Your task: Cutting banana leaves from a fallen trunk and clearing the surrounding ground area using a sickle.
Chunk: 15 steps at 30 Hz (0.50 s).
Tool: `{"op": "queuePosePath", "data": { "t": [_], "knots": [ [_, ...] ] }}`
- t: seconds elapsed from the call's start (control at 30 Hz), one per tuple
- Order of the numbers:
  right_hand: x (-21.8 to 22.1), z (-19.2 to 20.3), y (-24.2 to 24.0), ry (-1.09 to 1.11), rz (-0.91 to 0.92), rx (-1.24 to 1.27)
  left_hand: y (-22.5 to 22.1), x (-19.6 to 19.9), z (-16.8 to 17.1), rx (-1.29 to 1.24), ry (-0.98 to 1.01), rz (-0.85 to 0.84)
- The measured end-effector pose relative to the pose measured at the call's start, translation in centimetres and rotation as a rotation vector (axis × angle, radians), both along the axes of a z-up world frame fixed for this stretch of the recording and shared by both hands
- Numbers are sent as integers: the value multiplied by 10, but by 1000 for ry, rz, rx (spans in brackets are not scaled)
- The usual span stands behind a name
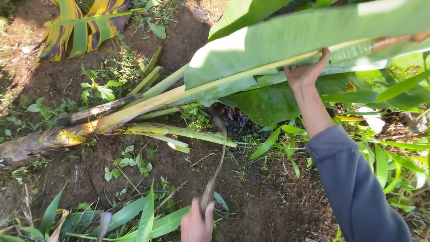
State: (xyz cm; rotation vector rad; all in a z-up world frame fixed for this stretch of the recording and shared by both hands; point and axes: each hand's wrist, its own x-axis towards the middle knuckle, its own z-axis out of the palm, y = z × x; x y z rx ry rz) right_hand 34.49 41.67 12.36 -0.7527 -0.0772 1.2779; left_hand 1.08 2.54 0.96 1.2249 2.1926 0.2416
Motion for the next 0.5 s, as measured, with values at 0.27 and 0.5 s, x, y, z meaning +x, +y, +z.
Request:
{"op": "queuePosePath", "data": {
  "t": [0.27,0.5],
  "knots": [
    [21,2,-58,-293,-28,-43,140,72,141,679,-76,-260],
    [50,35,-64,-411,-102,-70,112,-12,-79,421,438,-615]
  ]
}}
